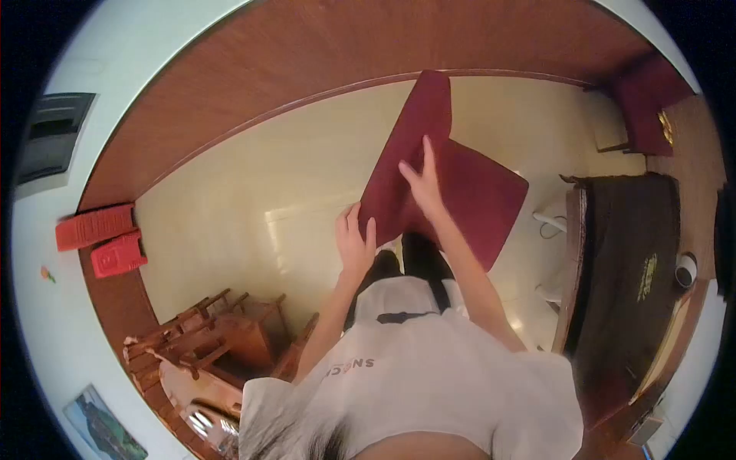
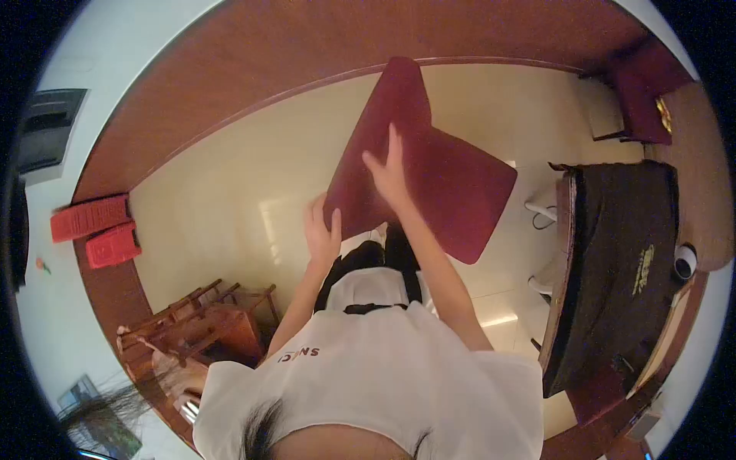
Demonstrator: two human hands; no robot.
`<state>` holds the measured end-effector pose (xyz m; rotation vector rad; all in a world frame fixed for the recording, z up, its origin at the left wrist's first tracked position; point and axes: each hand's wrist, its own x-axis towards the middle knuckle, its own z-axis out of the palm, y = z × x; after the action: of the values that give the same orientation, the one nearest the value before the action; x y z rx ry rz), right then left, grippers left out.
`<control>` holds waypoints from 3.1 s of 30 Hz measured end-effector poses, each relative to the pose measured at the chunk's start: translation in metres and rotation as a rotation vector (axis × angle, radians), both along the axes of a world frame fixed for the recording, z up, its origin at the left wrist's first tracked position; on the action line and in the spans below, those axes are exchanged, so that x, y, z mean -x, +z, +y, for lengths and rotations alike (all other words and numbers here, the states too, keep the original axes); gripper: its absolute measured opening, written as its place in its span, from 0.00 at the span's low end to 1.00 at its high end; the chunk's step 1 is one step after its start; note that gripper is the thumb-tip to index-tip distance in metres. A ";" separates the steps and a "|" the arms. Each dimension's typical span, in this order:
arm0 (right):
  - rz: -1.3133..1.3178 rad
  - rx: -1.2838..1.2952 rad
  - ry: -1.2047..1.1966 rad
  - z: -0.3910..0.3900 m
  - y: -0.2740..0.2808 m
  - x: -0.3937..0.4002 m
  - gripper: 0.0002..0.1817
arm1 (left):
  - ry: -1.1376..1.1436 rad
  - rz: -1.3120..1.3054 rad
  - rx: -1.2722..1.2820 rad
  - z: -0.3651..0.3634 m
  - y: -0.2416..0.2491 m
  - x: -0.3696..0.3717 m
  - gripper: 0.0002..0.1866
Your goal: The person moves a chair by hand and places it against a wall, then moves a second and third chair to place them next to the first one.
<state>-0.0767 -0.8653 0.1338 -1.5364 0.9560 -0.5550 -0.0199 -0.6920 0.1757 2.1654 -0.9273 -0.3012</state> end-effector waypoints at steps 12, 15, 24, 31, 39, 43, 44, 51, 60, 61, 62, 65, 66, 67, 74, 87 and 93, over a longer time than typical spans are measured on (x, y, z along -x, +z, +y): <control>0.356 0.865 0.298 -0.098 0.019 -0.056 0.11 | 0.066 -0.225 0.219 -0.016 -0.025 -0.003 0.15; 0.387 0.894 0.273 -0.095 0.020 -0.037 0.09 | -0.015 -0.188 0.260 -0.011 -0.032 0.003 0.15; 0.561 0.874 -0.018 -0.143 0.024 -0.014 0.09 | -0.341 -0.242 0.348 -0.070 -0.038 -0.035 0.19; 0.722 0.851 -0.203 -0.192 0.016 -0.006 0.09 | -0.527 -0.222 0.432 -0.149 -0.058 -0.070 0.16; 0.737 0.824 -0.393 -0.235 0.024 -0.001 0.15 | -0.637 -0.338 0.555 -0.212 -0.048 -0.076 0.15; 0.659 0.834 -0.506 -0.264 0.041 0.016 0.17 | -0.601 -0.375 0.643 -0.247 -0.025 -0.053 0.14; 0.669 0.829 -0.522 -0.270 0.047 0.023 0.17 | -0.600 -0.366 0.664 -0.254 -0.023 -0.048 0.14; 0.647 0.812 -0.591 -0.250 0.064 0.050 0.17 | -0.675 -0.320 0.674 -0.252 -0.017 -0.038 0.14; 0.562 0.831 -0.653 -0.230 0.055 -0.008 0.21 | -0.678 -0.455 0.599 -0.234 -0.022 -0.095 0.15; 0.562 0.828 -0.653 -0.221 0.055 -0.010 0.21 | -0.679 -0.455 0.597 -0.223 -0.021 -0.097 0.15; 0.561 0.805 -0.639 -0.210 0.057 -0.008 0.20 | -0.708 -0.434 0.566 -0.211 -0.021 -0.097 0.14; 0.557 0.793 -0.620 -0.192 0.072 0.001 0.17 | -0.762 -0.427 0.506 -0.198 -0.007 -0.094 0.13; 0.549 0.809 -0.628 -0.194 0.077 0.003 0.16 | -0.778 -0.450 0.465 -0.200 -0.002 -0.094 0.13; 0.549 0.806 -0.649 -0.200 0.079 0.009 0.16 | -0.797 -0.454 0.471 -0.205 0.000 -0.090 0.13; 0.650 0.762 -0.700 -0.249 0.088 0.040 0.31 | -0.812 -0.436 0.451 -0.258 0.003 -0.055 0.13; 0.237 -0.032 -1.153 -0.305 0.104 0.098 0.61 | -0.725 -0.452 0.553 -0.316 0.038 0.037 0.14; 0.269 -0.113 -1.054 -0.321 0.097 0.104 0.60 | -0.706 -0.499 0.465 -0.326 0.030 0.048 0.14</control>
<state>-0.1809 -1.1864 0.2306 -0.9173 1.9760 -1.0036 -0.0676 -1.0181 0.2054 1.4416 -1.8331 0.1342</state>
